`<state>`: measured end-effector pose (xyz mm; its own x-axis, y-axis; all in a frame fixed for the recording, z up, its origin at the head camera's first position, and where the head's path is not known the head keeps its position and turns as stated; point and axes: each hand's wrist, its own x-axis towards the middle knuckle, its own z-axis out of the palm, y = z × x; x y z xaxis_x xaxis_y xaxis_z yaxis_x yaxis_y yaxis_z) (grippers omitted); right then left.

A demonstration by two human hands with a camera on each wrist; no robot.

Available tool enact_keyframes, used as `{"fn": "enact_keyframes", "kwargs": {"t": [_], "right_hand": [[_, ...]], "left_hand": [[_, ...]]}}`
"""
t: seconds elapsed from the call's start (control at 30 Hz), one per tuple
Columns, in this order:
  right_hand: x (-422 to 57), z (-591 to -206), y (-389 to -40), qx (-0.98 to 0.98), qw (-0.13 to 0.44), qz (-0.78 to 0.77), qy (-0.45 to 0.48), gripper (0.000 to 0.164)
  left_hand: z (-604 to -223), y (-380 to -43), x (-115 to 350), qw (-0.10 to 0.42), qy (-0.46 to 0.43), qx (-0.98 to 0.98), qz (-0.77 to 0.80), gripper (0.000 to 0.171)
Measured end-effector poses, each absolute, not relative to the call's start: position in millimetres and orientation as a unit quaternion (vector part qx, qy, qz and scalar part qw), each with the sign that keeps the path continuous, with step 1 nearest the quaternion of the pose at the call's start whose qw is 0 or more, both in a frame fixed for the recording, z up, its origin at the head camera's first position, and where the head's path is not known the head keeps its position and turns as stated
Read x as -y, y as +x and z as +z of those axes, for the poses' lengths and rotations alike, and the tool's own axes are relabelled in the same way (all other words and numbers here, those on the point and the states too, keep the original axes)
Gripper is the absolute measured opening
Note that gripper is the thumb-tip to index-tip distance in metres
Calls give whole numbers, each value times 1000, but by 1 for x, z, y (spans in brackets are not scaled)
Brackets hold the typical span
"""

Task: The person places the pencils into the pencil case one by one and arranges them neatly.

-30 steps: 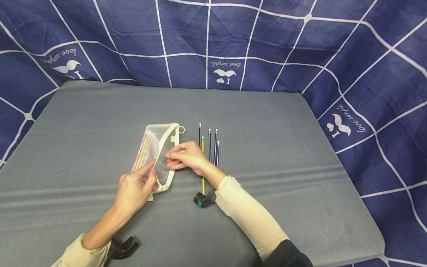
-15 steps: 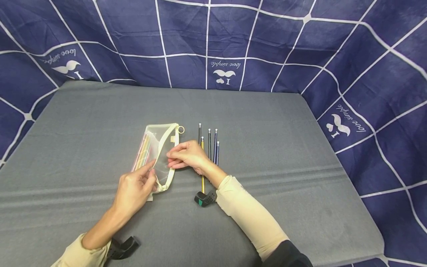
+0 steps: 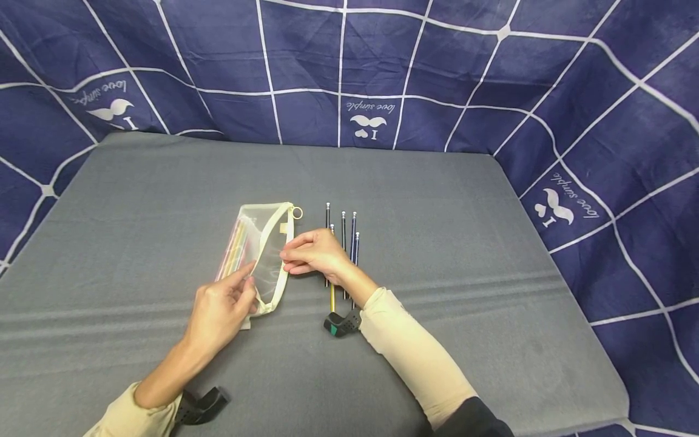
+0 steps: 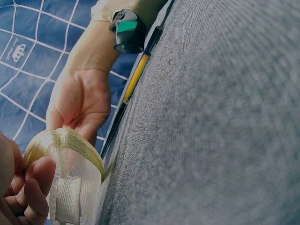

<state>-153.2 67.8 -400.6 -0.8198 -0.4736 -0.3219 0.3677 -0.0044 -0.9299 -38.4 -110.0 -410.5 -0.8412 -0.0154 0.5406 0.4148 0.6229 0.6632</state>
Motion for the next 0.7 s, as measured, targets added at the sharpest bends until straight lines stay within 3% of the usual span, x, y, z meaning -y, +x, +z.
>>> {"fn": "enact_keyframes", "kwargs": {"t": [0.7], "right_hand": [[-107,-395,-148,-654,256,-710,-47,25]], "left_hand": [[-411,-37,110,253,-111,863,-423,33]]}}
